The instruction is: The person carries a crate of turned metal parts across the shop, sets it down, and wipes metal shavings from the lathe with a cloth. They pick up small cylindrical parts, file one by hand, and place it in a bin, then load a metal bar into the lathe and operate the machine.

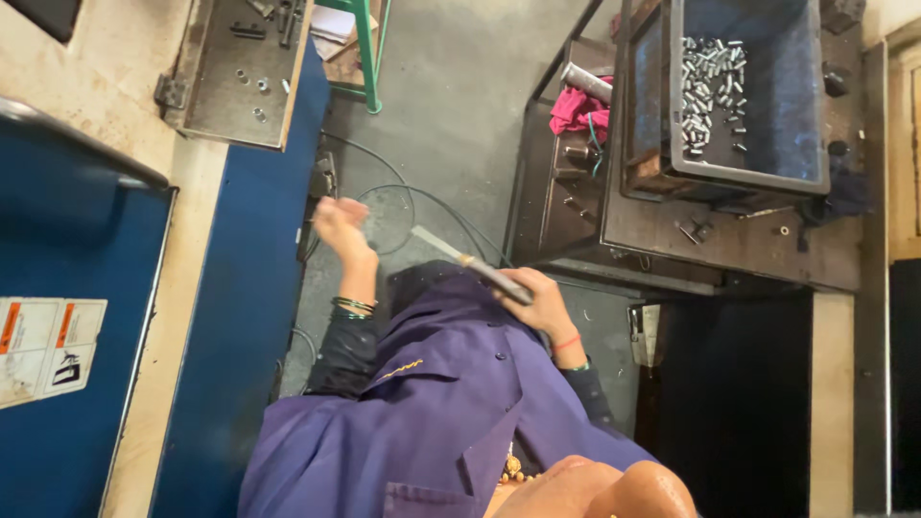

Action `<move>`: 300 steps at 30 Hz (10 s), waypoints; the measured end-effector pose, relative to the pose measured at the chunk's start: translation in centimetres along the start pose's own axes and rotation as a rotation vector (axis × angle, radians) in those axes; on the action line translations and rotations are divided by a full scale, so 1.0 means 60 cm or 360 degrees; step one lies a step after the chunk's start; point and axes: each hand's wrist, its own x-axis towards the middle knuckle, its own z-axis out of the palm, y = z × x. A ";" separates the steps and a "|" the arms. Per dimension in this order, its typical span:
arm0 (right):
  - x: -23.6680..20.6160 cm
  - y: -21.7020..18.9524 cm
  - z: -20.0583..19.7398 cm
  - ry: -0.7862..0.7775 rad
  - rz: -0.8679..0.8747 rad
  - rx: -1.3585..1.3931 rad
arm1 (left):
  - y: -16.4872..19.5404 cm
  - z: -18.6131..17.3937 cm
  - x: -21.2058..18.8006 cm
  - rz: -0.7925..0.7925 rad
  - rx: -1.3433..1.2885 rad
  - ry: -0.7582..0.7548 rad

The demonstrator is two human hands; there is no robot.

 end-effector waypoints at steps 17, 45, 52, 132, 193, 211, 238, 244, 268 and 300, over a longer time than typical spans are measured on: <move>0.039 0.009 -0.099 -0.0023 -0.0017 -0.0005 | -0.065 0.153 -0.024 -0.0750 -0.0274 0.0287; 0.032 0.087 -0.150 0.0054 0.0078 0.0084 | -0.113 0.234 -0.055 -0.0848 -0.0270 0.0240; 0.033 0.119 -0.140 -0.0055 0.0029 0.0061 | -0.133 0.247 -0.067 -0.0886 -0.0111 0.0165; 0.321 0.075 -0.032 -0.0035 -0.0027 -0.0039 | 0.035 0.081 0.387 0.0849 0.1889 0.0368; 0.326 0.043 -0.008 -0.0085 0.0066 -0.0137 | 0.047 0.064 0.451 0.0761 0.2023 0.0313; 0.341 0.044 -0.013 -0.0053 -0.0011 -0.0095 | 0.138 0.194 0.353 0.1859 0.1748 0.0182; 0.335 0.061 -0.026 -0.0118 0.0011 -0.0117 | 0.014 0.050 0.448 0.0262 0.2219 -0.0479; 0.348 0.049 -0.019 -0.0152 -0.0035 -0.0147 | 0.013 0.049 0.441 0.0229 0.2207 -0.0425; 0.335 0.045 -0.032 -0.0088 -0.0123 -0.0099 | -0.135 0.173 0.287 -0.1197 -0.0369 -0.0299; 0.292 0.082 -0.082 -0.0085 -0.0084 -0.0122 | -0.206 0.176 0.263 -0.1317 0.0210 -0.0638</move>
